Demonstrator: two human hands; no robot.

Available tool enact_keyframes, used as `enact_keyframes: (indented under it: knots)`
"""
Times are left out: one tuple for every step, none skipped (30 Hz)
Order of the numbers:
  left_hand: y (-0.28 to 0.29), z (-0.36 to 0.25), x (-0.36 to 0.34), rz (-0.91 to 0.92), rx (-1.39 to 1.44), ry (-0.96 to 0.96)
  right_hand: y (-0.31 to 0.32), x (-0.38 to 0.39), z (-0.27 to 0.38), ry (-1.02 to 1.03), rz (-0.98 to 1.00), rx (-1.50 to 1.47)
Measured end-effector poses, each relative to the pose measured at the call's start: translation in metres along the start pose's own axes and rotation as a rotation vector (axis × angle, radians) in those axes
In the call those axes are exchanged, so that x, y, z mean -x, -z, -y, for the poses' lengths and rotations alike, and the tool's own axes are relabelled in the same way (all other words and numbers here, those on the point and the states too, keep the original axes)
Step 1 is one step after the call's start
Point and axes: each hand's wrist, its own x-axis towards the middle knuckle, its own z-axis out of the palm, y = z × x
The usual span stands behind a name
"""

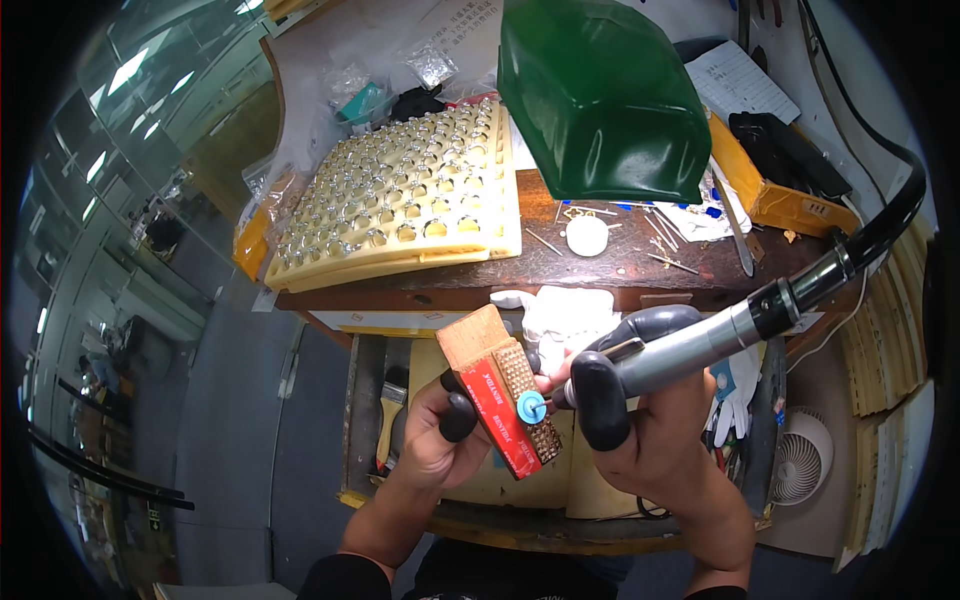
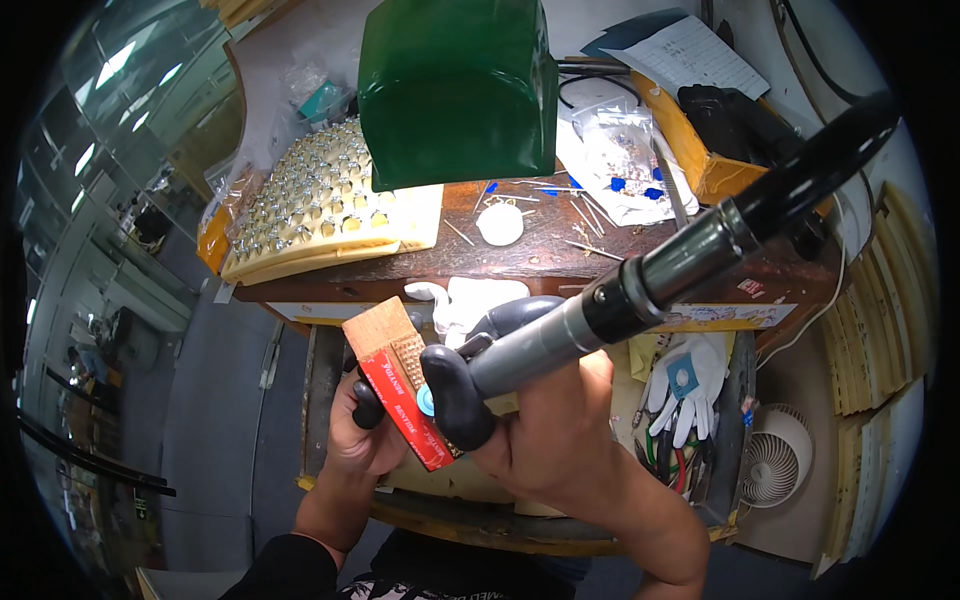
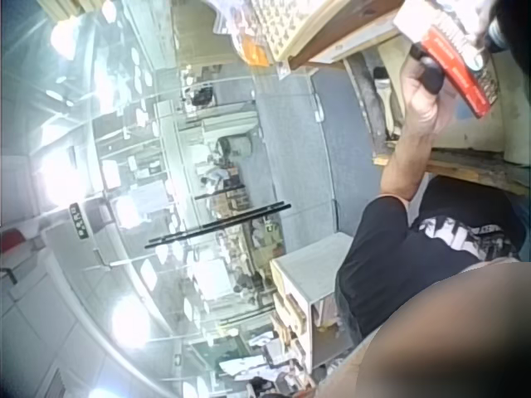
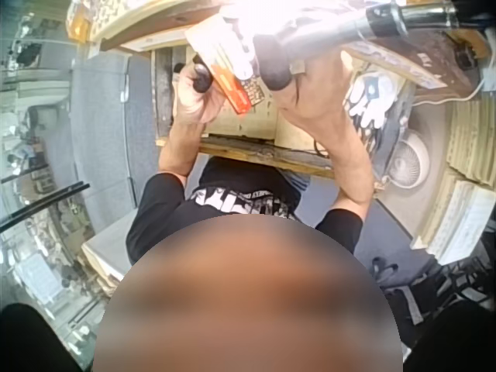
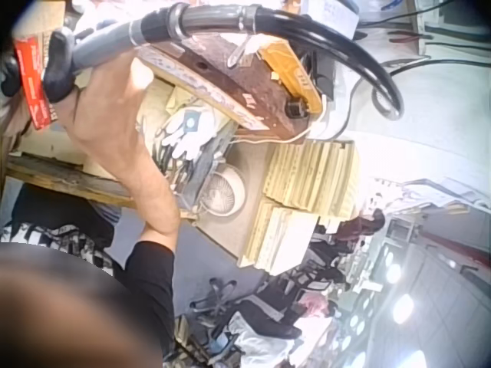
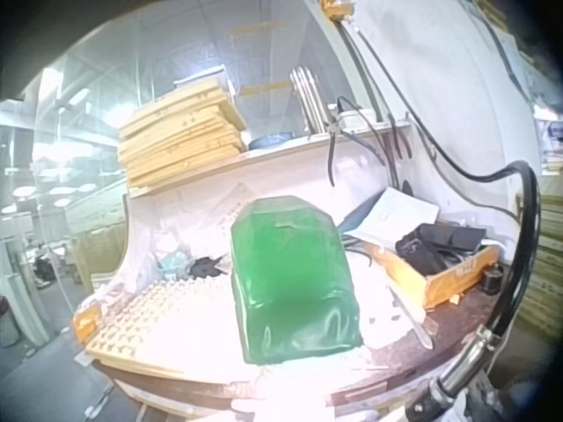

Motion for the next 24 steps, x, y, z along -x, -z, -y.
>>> enact_keyframes:
  knots:
    - [0.0004, 0.0000, 0.0003, 0.003, -0.013, -0.005, -0.0003, -0.0003, 0.0005, -0.006, 0.001, -0.013]
    - [0.0006, 0.0002, 0.0009, 0.003, -0.013, -0.005, 0.0001, 0.0004, -0.0008, -0.005, 0.000, -0.014]
    - [0.0008, 0.0006, 0.0017, -0.016, -0.028, -0.006, 0.0006, 0.0016, -0.0035, 0.027, -0.003, 0.008]
    - [0.0011, 0.0009, 0.0024, -0.035, -0.044, -0.007, 0.0009, 0.0023, -0.0049, 0.059, -0.006, 0.030]
    - [0.0016, 0.0010, 0.0028, -0.035, -0.044, -0.007, 0.0009, 0.0027, -0.0044, 0.059, -0.005, 0.030]
    - [0.0022, 0.0012, 0.0030, -0.035, -0.045, -0.007, 0.0011, 0.0034, -0.0037, 0.038, -0.003, 0.014]
    - [0.0025, 0.0014, 0.0030, -0.035, -0.045, -0.007, 0.0013, 0.0036, -0.0031, 0.017, -0.001, -0.002]
    - [0.0014, 0.0008, 0.0026, -0.035, -0.045, -0.007, 0.0014, 0.0031, -0.0028, 0.017, -0.001, -0.002]
    - [-0.0006, 0.0000, 0.0017, -0.041, -0.048, 0.001, 0.0014, 0.0025, -0.0028, 0.014, 0.000, -0.008]
    - [-0.0019, -0.0004, 0.0011, -0.047, -0.052, 0.008, 0.0014, 0.0021, -0.0026, 0.011, 0.001, -0.014]
    - [-0.0020, -0.0001, 0.0007, -0.047, -0.051, 0.009, 0.0015, 0.0018, -0.0019, 0.010, 0.001, -0.013]
    - [-0.0024, -0.0005, 0.0009, -0.049, -0.046, 0.005, 0.0013, 0.0012, -0.0005, -0.006, 0.004, -0.014]
    - [-0.0026, -0.0008, 0.0011, -0.052, -0.042, 0.001, 0.0011, 0.0009, 0.0003, -0.021, 0.007, -0.014]
    - [-0.0026, -0.0014, 0.0012, -0.053, -0.042, 0.000, 0.0006, 0.0008, 0.0000, -0.021, 0.007, -0.016]
    - [-0.0024, -0.0014, 0.0009, -0.037, -0.055, -0.004, 0.0002, 0.0010, -0.0012, -0.007, -0.002, -0.014]
    - [-0.0023, -0.0014, 0.0004, -0.022, -0.068, -0.008, -0.0001, 0.0012, -0.0020, 0.006, -0.012, -0.013]
    - [-0.0031, -0.0017, -0.0005, -0.021, -0.067, -0.008, -0.0002, 0.0014, -0.0023, 0.007, -0.012, -0.012]
    - [-0.0048, -0.0024, -0.0016, -0.020, -0.076, -0.007, -0.0004, 0.0015, -0.0025, 0.009, -0.015, -0.012]
    - [-0.0057, -0.0028, -0.0022, -0.019, -0.085, -0.005, -0.0005, 0.0016, -0.0025, 0.012, -0.018, -0.013]
    - [-0.0047, -0.0021, -0.0015, -0.019, -0.085, -0.006, -0.0002, 0.0013, -0.0019, 0.012, -0.018, -0.012]
    - [-0.0030, -0.0012, 0.0001, -0.027, -0.081, -0.011, 0.0002, 0.0009, -0.0007, -0.016, -0.004, -0.037]
    - [-0.0021, -0.0009, 0.0011, -0.035, -0.078, -0.016, 0.0004, 0.0007, 0.0001, -0.045, 0.011, -0.061]
    - [-0.0022, -0.0015, 0.0016, -0.035, -0.078, -0.017, 0.0007, 0.0011, -0.0003, -0.044, 0.011, -0.061]
    - [-0.0020, -0.0021, 0.0017, -0.035, -0.102, -0.011, 0.0012, 0.0021, -0.0017, -0.020, 0.017, -0.030]
